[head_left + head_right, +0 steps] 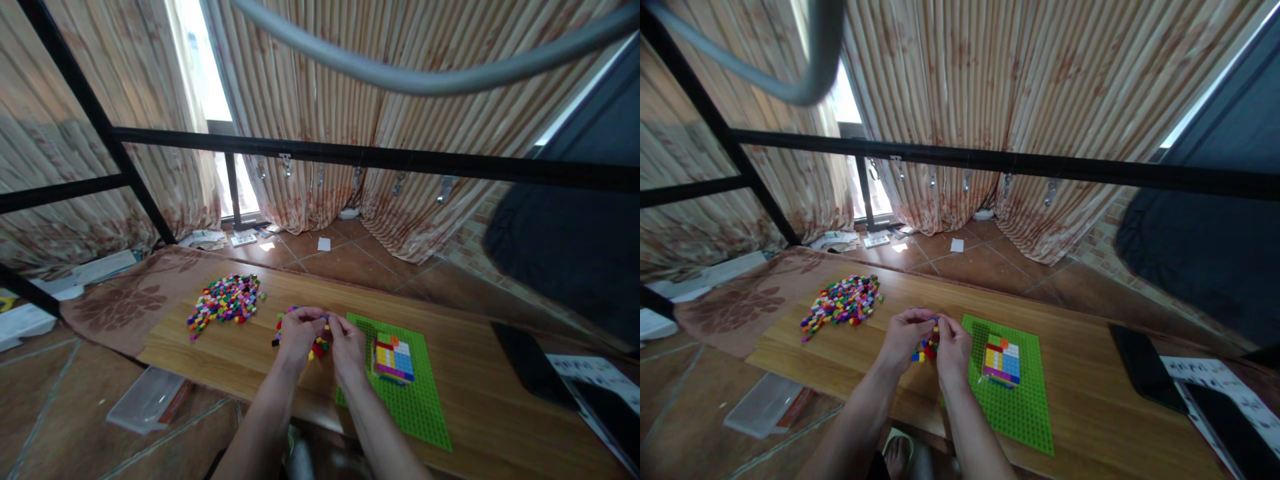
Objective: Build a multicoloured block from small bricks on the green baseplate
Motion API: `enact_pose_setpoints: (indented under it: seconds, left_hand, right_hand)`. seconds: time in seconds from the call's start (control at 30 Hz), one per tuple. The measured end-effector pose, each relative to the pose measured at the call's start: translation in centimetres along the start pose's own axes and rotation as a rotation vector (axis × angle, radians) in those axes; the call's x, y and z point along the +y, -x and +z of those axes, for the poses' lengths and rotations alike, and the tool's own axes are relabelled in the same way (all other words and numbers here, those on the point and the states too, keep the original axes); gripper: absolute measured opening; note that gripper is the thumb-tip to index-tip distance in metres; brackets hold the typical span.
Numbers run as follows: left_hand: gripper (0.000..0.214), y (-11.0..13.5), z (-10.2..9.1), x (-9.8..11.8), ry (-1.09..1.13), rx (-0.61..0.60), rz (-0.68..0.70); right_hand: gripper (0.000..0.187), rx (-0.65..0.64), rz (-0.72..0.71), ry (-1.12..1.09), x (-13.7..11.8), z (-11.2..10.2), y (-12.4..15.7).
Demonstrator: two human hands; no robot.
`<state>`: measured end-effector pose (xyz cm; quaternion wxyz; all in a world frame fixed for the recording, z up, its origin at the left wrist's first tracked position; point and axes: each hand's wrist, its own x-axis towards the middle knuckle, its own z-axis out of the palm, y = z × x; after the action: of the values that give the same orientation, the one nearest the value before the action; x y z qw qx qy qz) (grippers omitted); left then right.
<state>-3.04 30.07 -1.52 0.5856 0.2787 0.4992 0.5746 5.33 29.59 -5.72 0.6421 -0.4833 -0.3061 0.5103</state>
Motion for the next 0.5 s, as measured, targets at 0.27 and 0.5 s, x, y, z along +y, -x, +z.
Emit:
enact_pose_setpoints:
  seconds: [0.27,0.5]
  left_hand:
    - [0.03,-0.9,-0.9,-0.6,0.083,-0.004,-0.109]
    - [0.03,-0.7,-1.0,-0.7,0.104,-0.034,-0.097]
  right_hand:
    - [0.026,-0.085,0.248,-0.296,-1.0,0.4,0.4]
    - [0.029,-0.139,0.135,-0.179,-1.2,0.3,0.5]
